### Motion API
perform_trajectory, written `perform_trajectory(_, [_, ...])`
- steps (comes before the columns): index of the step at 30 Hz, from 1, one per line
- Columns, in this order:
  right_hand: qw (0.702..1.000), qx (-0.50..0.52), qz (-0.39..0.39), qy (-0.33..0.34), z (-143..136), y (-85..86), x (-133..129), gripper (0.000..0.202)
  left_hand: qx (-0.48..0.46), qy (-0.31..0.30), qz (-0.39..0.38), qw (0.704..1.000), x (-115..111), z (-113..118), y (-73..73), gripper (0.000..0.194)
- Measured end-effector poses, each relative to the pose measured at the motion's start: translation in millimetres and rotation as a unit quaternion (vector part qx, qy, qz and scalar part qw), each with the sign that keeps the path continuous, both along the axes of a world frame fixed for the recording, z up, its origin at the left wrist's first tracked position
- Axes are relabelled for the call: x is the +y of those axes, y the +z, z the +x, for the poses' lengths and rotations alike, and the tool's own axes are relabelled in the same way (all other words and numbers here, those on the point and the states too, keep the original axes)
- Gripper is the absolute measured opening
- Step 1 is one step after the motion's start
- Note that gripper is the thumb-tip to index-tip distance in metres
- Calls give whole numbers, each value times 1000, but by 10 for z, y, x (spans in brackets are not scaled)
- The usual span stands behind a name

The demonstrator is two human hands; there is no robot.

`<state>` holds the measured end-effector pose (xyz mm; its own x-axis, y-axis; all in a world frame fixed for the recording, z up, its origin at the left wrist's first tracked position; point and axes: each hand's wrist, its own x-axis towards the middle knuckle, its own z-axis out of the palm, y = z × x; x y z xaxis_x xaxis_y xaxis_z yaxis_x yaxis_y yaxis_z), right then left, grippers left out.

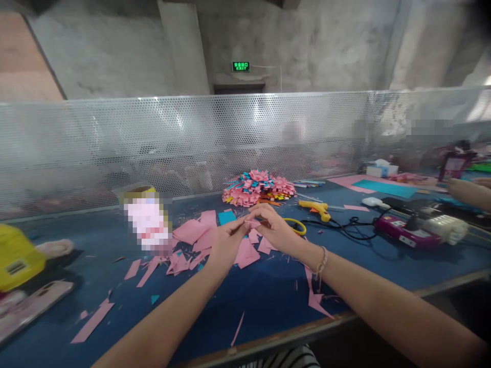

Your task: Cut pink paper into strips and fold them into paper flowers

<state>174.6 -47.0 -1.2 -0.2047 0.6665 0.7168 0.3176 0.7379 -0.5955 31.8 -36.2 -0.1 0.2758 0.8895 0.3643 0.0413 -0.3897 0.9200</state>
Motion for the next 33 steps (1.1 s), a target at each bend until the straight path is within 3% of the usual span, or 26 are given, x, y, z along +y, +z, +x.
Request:
perform_trajectory(9, [999, -30, 0, -25, -1, 28, -38, 19, 6, 28, -8, 1000, -3, 16, 14, 29])
perform_trajectory(19, [999, -12, 7, -45, 24, -44, 55, 14, -85, 15, -59, 995, 5, 14, 39, 29])
perform_trajectory(23, [999, -12, -12, -44, 11, -29, 35, 11, -80, 18, -60, 995, 16, 14, 39, 26])
perform_trajectory(29, [995, -36, -5, -98, 37, -29, 79, 13, -66, 27, -44, 997, 56, 5, 22, 25])
perform_trajectory(33, [994, -1, -24, -106, 69, -55, 107, 6, -49, 21, -36, 998, 71, -8, 16, 25])
